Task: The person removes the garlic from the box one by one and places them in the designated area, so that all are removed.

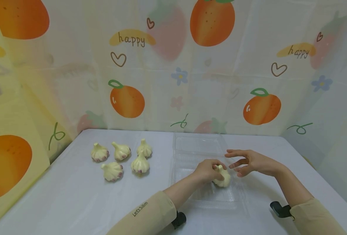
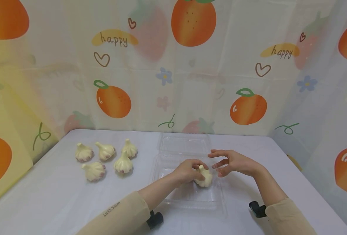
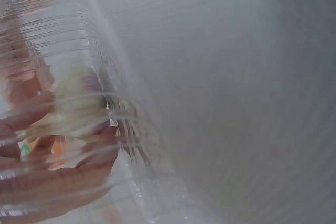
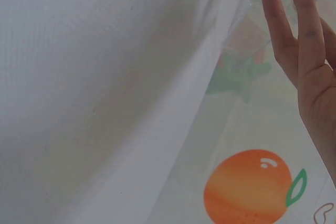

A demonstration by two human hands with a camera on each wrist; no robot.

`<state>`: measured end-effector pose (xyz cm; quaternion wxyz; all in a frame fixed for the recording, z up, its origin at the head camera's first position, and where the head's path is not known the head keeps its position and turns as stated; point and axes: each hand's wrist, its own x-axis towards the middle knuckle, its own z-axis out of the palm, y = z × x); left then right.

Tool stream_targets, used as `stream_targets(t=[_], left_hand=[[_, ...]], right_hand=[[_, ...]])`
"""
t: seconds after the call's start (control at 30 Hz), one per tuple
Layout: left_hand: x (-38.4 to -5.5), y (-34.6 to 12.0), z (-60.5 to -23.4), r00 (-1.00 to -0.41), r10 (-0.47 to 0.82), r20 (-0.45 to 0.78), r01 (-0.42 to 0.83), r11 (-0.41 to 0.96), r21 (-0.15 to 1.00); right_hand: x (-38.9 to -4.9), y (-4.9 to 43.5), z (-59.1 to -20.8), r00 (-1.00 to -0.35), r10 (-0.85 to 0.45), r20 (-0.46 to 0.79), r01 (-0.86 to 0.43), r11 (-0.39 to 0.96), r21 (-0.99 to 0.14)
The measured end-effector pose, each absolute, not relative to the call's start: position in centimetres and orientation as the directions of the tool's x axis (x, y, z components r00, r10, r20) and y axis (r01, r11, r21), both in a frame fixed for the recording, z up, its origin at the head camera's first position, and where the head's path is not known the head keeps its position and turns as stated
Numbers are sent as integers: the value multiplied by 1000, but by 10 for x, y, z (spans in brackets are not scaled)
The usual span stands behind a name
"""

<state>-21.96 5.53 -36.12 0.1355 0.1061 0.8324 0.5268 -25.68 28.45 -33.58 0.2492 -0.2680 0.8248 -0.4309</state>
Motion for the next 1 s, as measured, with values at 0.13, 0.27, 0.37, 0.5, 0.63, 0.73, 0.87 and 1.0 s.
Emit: stream_targets(t=[0.13,0.27,0.37,0.5,0.63,0.73,0.87,1.0], left_hand=[[-220,55,-362,-943,316,-102,48,433,900],[-220,55,-361,-942,324,-89,71,452,889],[-219,56,-360,-939,333,-84,88,469,879],[-218,56,-359,-936,342,-82,101,485,869],[-217,55,-358,-935,344,-91,93,482,871],[-216,55,-357,-937,335,-97,85,488,869],[-215,55,-356,-941,319,-111,62,487,871],[-213,53,-355,-940,312,-140,14,444,896]], right_hand=[[-256,284,-335,-730,-660,-178,-231,483,-845],[-256,284,-334,-728,-663,-178,-229,479,-848],[-257,284,-334,-726,-664,-178,-228,477,-849],[-258,284,-334,-728,-661,-183,-227,484,-845],[-258,284,-334,-730,-656,-191,-219,489,-844],[-258,284,-335,-729,-656,-194,-217,490,-844],[-258,284,-335,-731,-655,-193,-223,496,-839],[-257,284,-334,-733,-652,-194,-226,502,-834]])
